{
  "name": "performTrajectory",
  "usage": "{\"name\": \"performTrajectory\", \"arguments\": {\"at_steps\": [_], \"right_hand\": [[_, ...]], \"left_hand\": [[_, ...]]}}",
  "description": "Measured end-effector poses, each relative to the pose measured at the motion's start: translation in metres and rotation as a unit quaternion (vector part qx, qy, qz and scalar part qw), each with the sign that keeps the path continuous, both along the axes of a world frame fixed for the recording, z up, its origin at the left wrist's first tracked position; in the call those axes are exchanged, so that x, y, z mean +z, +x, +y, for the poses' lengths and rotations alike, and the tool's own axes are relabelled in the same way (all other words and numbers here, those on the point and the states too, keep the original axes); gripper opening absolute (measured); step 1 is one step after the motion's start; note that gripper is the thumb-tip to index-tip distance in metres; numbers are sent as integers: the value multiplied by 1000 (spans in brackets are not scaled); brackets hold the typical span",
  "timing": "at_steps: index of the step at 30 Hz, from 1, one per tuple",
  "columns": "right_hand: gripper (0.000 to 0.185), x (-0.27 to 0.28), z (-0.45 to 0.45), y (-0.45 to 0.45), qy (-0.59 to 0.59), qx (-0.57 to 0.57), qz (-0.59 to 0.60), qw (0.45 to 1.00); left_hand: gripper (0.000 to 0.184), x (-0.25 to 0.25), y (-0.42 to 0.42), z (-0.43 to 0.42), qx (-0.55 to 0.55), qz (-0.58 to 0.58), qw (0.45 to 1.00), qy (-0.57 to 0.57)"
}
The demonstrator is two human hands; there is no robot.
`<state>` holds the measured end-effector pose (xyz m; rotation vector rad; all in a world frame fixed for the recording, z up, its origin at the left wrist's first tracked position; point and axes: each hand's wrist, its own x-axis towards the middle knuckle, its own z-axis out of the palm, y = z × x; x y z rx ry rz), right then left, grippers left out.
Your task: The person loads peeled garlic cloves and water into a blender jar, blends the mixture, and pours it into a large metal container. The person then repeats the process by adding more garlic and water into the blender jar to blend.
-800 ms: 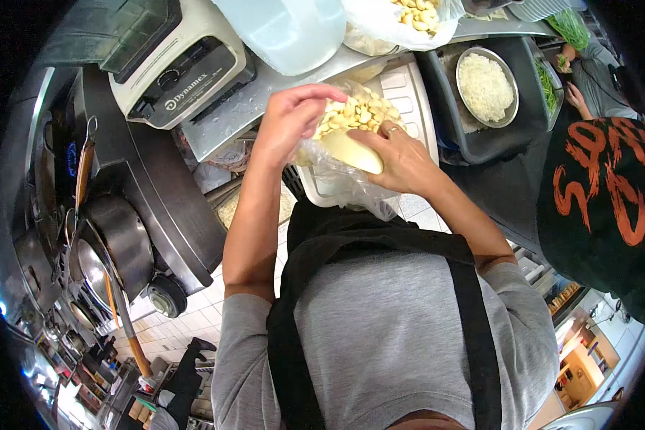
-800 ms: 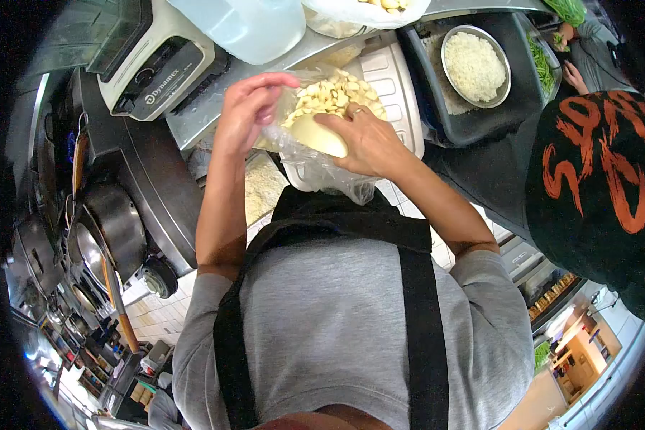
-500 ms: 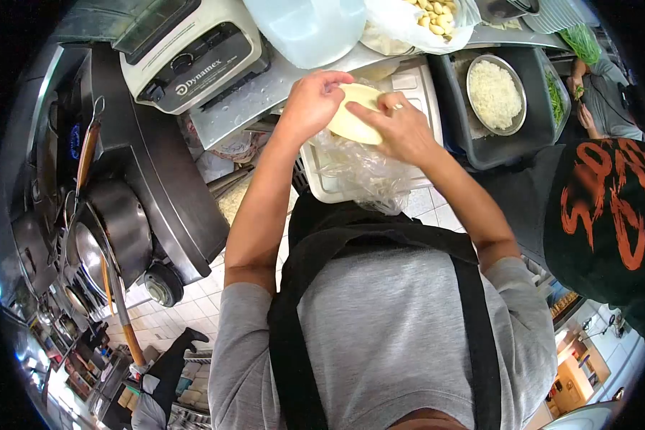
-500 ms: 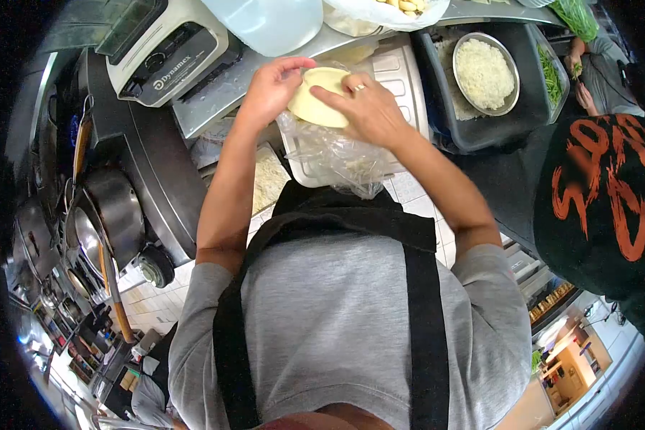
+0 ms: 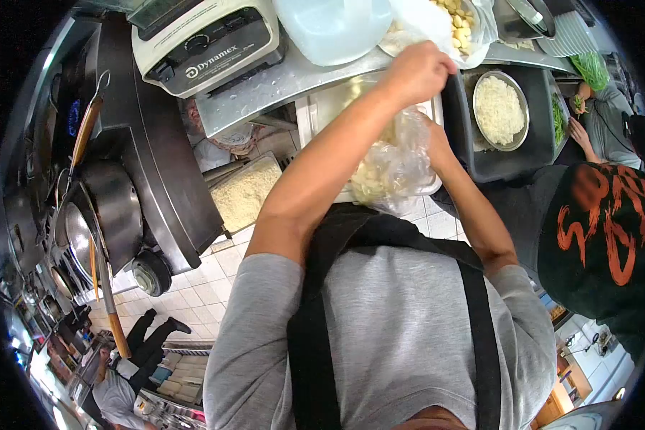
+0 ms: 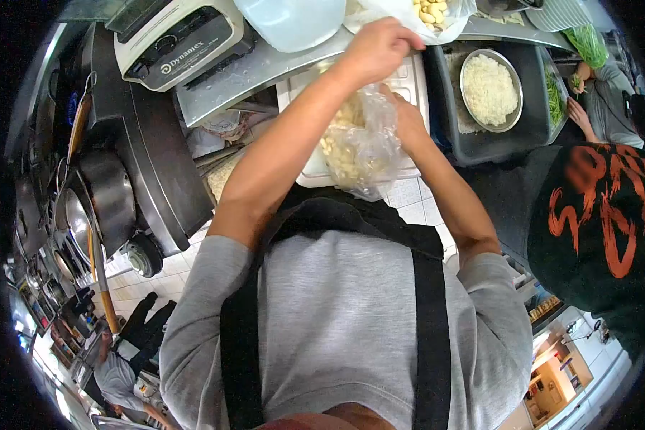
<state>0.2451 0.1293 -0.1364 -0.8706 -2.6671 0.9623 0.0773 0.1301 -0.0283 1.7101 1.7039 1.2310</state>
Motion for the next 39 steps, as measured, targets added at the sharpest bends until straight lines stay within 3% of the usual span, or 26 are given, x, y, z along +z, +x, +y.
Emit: {"name": "performTrajectory", "arguments": {"at_steps": [2,5,6,9,12,15,18,21,22,25,26,29,32,33,35,38,39], "right_hand": [[53,-30,-1,16,86,17,54,995],[62,-45,-4,15,-116,-154,-19,981],[65,-38,-3,5,-126,-196,-57,971],[61,39,-17,-23,-277,-224,-89,930],[60,19,-9,-22,-191,-178,-77,962],[60,39,-2,-30,-179,-130,-110,969],[61,12,16,-25,-115,-45,-92,988],[61,23,19,-27,-96,-11,-141,985],[60,22,19,-25,-98,-3,-132,986],[60,19,18,-25,-101,11,-112,989],[60,22,15,-25,-99,10,-112,989],[61,28,11,-21,-106,13,-94,990],[62,25,6,-13,-118,15,-71,990],[62,24,5,-10,-122,15,-64,990],[62,27,3,-7,-138,11,-79,987],[61,22,2,-5,-188,-21,-96,977],[60,19,1,-5,-208,-35,-101,972]], "left_hand": [[27,-5,14,10,-60,25,998,1],[31,-20,19,11,-114,123,984,-64],[38,-17,15,3,-109,139,979,-98],[39,-10,11,-44,31,249,960,-122],[31,-16,21,-88,141,328,933,-34],[30,-29,30,-110,-2,378,925,-47],[28,-43,30,-141,-85,289,941,-156],[37,-36,20,-165,-80,299,916,-255],[33,-35,17,-172,-40,246,919,-304],[26,-43,16,-204,90,248,958,-112],[20,-44,17,-211,88,245,957,-131],[44,-58,27,-225,189,227,944,-148],[53,-67,27,-221,348,43,923,-161],[50,-76,25,-224,330,-118,914,-203],[44,-93,21,-230,269,-424,822,-269],[37,-80,27,-223,216,-501,734,-405],[38,-84,29,-221,200,-525,731,-388]]}}
